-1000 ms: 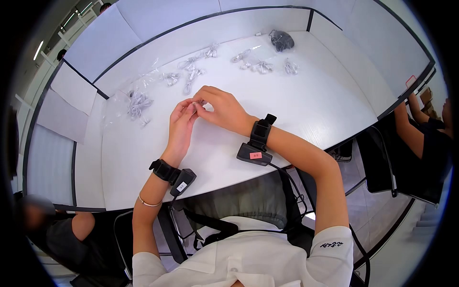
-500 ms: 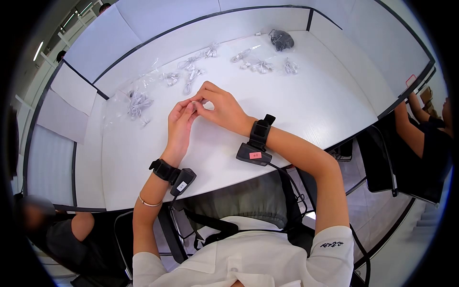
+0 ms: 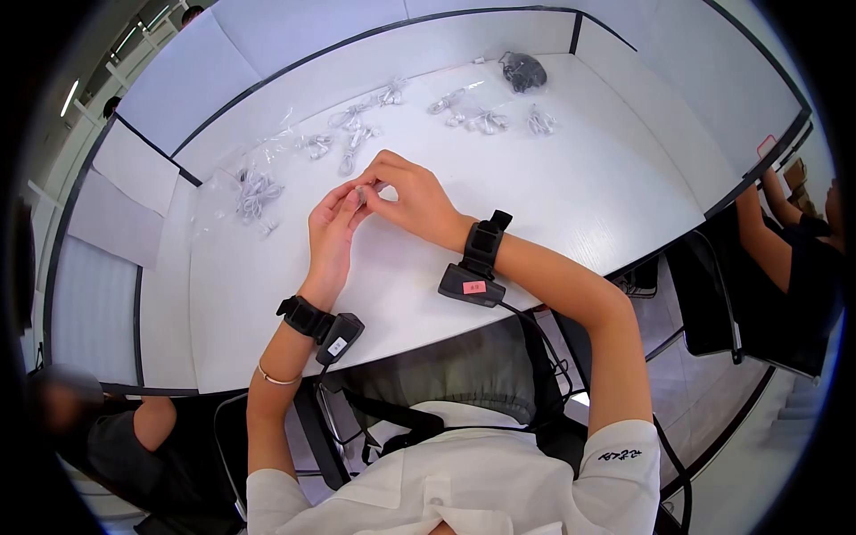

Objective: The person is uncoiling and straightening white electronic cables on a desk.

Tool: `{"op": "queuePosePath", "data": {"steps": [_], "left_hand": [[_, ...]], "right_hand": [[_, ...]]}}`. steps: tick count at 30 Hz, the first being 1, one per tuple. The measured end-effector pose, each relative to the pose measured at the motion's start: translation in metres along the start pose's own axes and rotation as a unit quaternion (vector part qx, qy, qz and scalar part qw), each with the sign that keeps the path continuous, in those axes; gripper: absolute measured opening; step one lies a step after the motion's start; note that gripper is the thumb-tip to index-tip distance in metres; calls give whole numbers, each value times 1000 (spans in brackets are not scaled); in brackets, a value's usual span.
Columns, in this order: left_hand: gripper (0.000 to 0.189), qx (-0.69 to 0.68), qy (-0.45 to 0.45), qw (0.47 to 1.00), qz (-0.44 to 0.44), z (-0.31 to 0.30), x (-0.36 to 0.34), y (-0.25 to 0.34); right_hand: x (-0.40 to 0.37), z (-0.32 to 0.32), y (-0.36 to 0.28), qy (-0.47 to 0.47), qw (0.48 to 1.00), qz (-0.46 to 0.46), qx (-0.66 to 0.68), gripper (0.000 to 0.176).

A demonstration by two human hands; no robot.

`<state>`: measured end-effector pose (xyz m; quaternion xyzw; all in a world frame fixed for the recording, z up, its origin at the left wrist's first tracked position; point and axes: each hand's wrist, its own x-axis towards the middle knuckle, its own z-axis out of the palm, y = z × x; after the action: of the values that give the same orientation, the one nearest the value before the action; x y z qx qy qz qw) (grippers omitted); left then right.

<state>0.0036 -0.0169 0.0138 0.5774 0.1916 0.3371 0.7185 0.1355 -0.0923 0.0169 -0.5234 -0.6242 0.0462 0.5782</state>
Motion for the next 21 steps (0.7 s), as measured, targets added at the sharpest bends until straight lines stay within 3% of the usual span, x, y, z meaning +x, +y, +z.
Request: {"op": "queuePosePath", "data": {"steps": [12,21], "left_hand": [[30,-1,9,1000,4,2,-2,2],[29,0,11,1000,-13,0,-2,3]], "right_hand": [[1,-2,-4,-7,999,30,24,8],[1,0,-5,12,996,67,64,16]]}}
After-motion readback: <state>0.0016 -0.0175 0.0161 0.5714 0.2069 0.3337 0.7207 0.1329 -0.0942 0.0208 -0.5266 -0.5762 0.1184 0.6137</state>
